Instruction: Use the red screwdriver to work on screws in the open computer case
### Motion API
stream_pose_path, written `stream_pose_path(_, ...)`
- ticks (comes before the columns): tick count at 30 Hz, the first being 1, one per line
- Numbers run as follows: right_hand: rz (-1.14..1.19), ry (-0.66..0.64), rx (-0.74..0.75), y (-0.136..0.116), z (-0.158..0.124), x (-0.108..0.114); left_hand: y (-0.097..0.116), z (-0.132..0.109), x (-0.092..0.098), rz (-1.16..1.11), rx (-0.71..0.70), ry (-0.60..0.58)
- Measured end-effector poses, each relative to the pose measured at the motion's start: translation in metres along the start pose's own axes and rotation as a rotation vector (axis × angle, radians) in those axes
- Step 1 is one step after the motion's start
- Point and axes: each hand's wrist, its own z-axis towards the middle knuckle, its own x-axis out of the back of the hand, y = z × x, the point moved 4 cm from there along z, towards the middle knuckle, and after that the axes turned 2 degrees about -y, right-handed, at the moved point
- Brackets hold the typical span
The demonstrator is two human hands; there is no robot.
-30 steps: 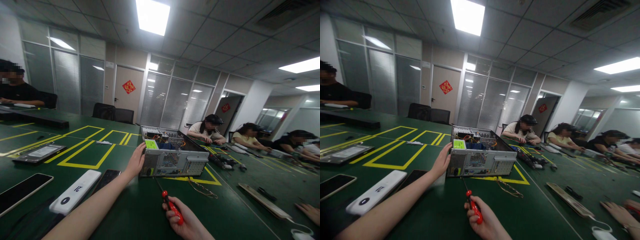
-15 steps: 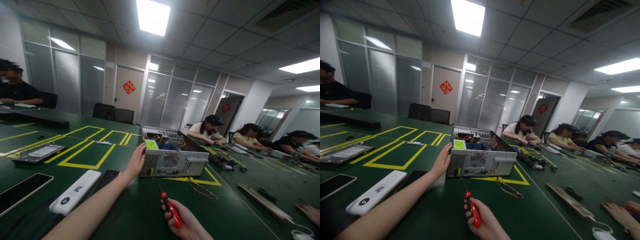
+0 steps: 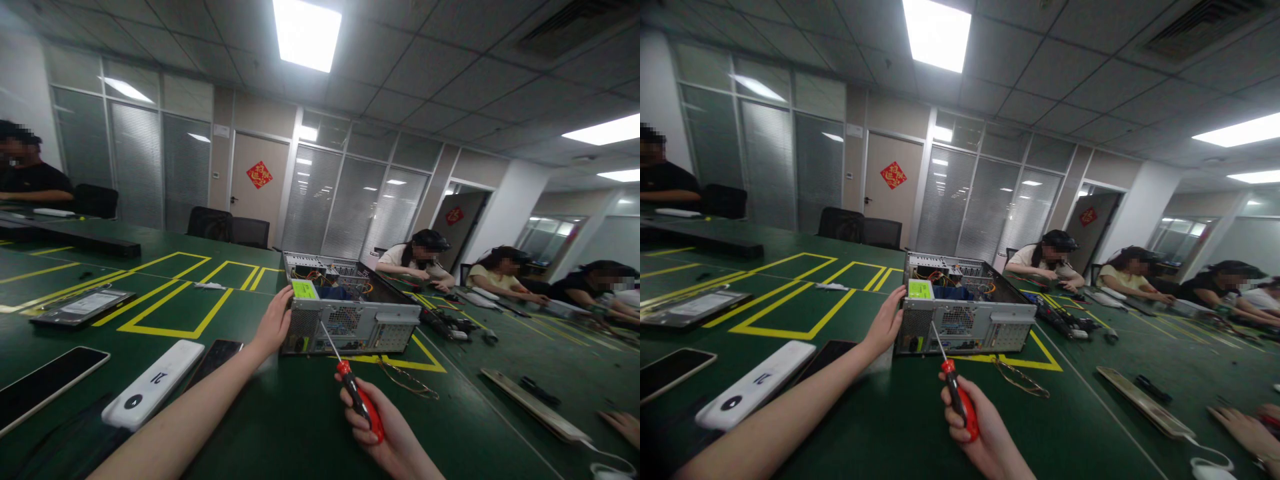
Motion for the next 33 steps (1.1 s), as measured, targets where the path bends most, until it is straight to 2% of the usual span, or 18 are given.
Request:
stream_pose_path(3,-0.017,-0.018,0.065,-0.008,0.000,-0.006,0.000,0.000,0.000,0.006,0.004,-0.005)
stream_pose_path(15,-0.021,0.030,0.056,-0.011,0.011,-0.004,-0.001,-0.001,0.000,0.001,0.001,-0.001)
stream_pose_path(19,-0.025,0.042,0.042,-0.014,0.008,-0.011,-0.002,-0.001,0.000,-0.004,-0.008,0.003)
stream_pose_path(22,-0.005,-0.048,0.012,-0.020,0.001,-0.026,-0.003,-0.001,-0.001,-0.002,-0.014,0.004)
stream_pose_path(26,-0.062,-0.265,-0.046,-0.024,-0.006,-0.043,-0.003,-0.001,-0.001,-0.003,-0.020,0.006)
stream_pose_path(29,-0.145,-0.368,-0.059,-0.020,-0.005,-0.044,-0.004,-0.001,-0.002,-0.001,-0.019,0.008)
stream_pose_path(33,-0.165,-0.405,-0.021,-0.013,-0.001,-0.036,-0.005,-0.001,-0.003,0.007,-0.019,0.008)
